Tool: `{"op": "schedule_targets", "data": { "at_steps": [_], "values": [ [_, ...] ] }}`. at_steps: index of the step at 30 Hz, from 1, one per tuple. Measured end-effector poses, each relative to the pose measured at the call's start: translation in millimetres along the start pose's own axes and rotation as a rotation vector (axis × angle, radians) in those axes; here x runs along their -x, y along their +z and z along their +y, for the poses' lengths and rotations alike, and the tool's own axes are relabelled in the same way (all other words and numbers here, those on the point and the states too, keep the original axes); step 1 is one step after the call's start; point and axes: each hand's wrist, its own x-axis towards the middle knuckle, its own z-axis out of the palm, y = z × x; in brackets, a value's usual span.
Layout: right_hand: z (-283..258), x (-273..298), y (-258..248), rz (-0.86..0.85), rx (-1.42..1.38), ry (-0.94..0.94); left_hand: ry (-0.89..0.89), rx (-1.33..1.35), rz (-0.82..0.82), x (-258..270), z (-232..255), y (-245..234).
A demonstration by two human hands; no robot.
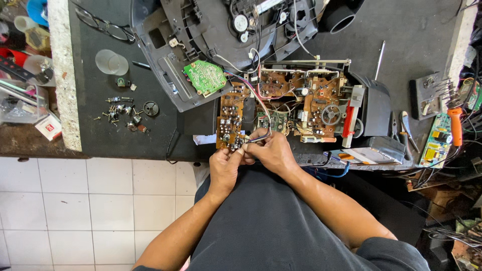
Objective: The person works on a disassembled boombox, handling a circuit board and connecting wires. They use a multimeter to test components and manipulate the internal gears and casing of the device.
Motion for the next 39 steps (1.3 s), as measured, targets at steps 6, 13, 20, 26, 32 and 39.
{"op": "schedule_targets", "data": {
  "at_steps": [6, 13, 20, 26, 32, 39],
  "values": [
    [10, -4, -8, -0.004, -0.019, -0.013, -0.089, 0.19, 0.0, -9, -15, -9],
    [7, 12, -39, 0.028, -0.182, -0.227, 0.043, 0.251, -0.063, -2, 4, -25],
    [17, -4, -44, 0.04, -0.38, -0.477, 0.129, 0.306, 0.001, -37, -14, -47],
    [-8, 5, -50, 0.001, -0.462, -0.446, 0.095, 0.259, 0.018, -17, 9, -32],
    [13, 4, -44, -0.015, -0.43, -0.431, 0.11, 0.275, 0.017, -8, 7, -28],
    [15, -7, -36, 0.072, -0.082, -0.626, 0.135, 0.353, 0.055, -22, -5, -32]
  ]
}}
